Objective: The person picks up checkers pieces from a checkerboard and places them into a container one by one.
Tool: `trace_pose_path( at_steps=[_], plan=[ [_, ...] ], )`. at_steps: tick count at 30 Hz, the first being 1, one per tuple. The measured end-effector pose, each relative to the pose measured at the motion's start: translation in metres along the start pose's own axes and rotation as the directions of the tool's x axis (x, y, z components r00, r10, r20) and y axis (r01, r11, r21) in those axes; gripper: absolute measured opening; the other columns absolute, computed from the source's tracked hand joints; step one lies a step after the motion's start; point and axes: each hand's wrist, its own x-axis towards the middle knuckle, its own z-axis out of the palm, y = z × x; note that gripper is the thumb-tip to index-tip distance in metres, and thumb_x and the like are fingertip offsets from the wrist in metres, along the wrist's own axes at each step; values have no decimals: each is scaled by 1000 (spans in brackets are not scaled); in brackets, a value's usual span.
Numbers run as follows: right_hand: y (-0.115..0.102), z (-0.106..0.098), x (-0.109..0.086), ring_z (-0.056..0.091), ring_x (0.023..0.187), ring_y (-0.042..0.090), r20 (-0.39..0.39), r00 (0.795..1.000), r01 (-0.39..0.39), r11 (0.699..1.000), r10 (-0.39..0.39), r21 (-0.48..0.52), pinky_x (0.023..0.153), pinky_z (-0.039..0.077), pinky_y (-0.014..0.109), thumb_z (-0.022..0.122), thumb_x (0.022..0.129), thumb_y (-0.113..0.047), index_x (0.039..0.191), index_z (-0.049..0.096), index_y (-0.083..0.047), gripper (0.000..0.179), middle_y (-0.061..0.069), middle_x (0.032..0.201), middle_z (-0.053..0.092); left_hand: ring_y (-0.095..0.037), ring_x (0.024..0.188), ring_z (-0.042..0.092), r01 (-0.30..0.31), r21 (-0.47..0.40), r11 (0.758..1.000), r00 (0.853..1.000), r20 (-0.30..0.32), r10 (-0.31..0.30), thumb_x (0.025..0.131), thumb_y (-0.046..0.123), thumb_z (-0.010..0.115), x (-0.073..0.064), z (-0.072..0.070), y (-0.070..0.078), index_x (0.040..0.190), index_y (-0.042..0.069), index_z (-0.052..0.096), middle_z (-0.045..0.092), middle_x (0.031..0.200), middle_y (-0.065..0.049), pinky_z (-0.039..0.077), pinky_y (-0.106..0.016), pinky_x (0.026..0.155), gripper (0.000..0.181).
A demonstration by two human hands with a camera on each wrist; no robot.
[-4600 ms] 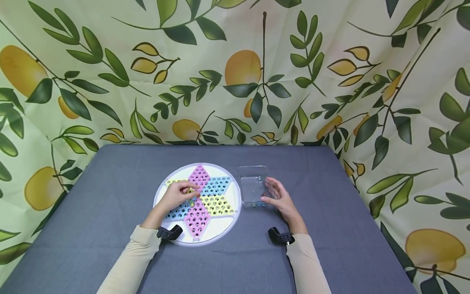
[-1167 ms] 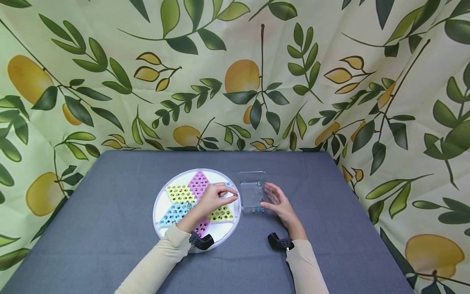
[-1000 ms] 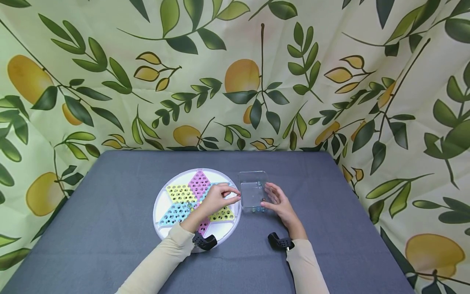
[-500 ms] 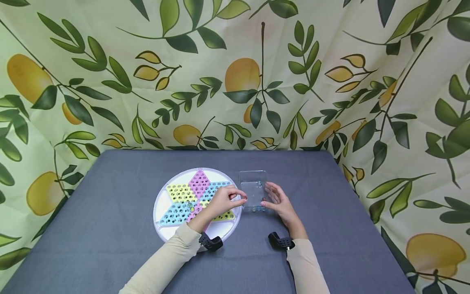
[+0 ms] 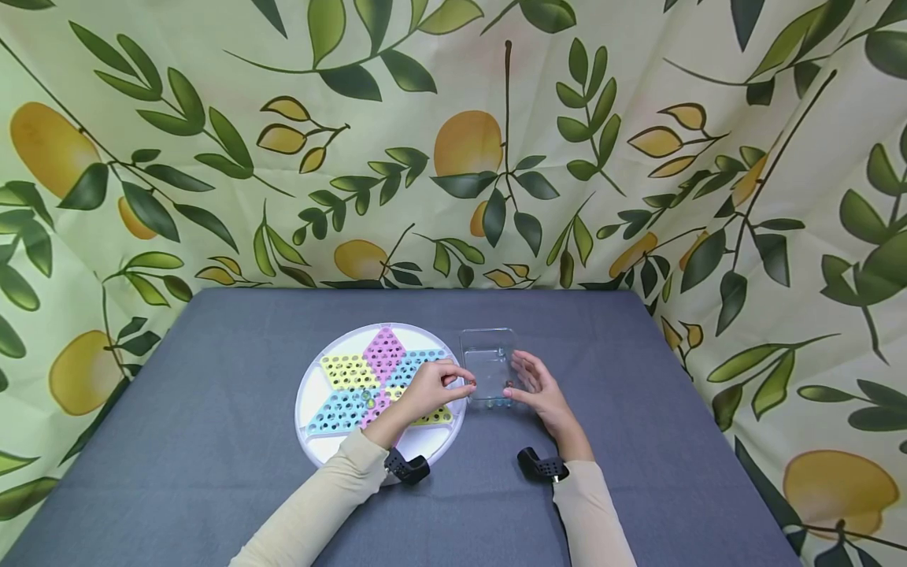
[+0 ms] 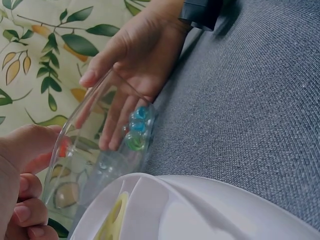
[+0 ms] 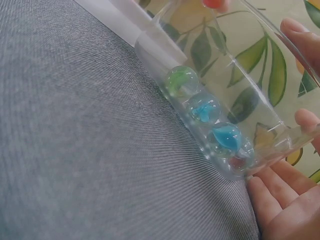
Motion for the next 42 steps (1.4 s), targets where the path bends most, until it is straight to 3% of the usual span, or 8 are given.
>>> trace_pose_path(
  at_steps=[5,12,17,21,27,34,42],
  plan=[
    [0,0,1,40,131,-5,-1,1000,9,1000,-9,6,109,32,8,69,85,-5,148,25,-2,76,25,155,27,-2,61,33,9,-10,1000,1000,9,-9,84,21,73,-1,0,-1,99,7,75,54,73,-18,29,-12,58,21],
    [-2,0,2,36,142,15,-17,1000,-13,1000,12,-26,112,31,12,69,85,-6,148,26,-6,76,23,156,28,-2,61,34,4,-11,1000,1000,12,-4,84,20,72,-1,-3,3,100,6,74,50,69,-8,30,-12,58,21],
    [-3,-1,3,40,133,-2,-11,1000,2,1000,-2,-8,108,32,7,69,85,-5,148,26,-4,76,24,156,28,-1,62,34,-20,-13,1000,1000,5,20,84,18,73,-1,-6,6,100,5,74,42,67,3,30,-12,58,20],
    [-2,-2,3,41,127,-10,-3,1000,13,1000,-13,11,105,33,4,69,85,-4,148,25,-3,76,25,155,27,-1,62,33,-23,-37,999,1000,4,23,84,17,72,-2,-9,7,100,5,74,39,68,6,30,-12,58,20],
    [-1,-2,3,41,125,-11,2,1000,19,1000,-19,23,104,33,3,69,84,-3,147,25,-1,77,26,155,27,-2,60,32,-1,-84,996,1000,13,2,86,18,71,-5,-15,6,102,4,74,37,66,6,29,-13,57,22],
    [0,-1,2,41,128,-7,0,1000,16,1000,-16,23,104,33,3,70,84,-4,147,25,0,77,27,155,26,-1,59,31,-13,-70,997,1000,-5,13,86,18,70,-11,-24,2,101,5,74,36,64,7,30,-13,59,20],
    [1,-1,0,42,122,-17,9,1000,29,999,-30,36,100,32,0,69,84,-5,147,25,0,77,30,155,24,0,59,32,-18,-61,998,1000,-26,16,85,16,71,-20,-38,0,100,6,75,37,64,7,32,-14,58,18]
  ],
)
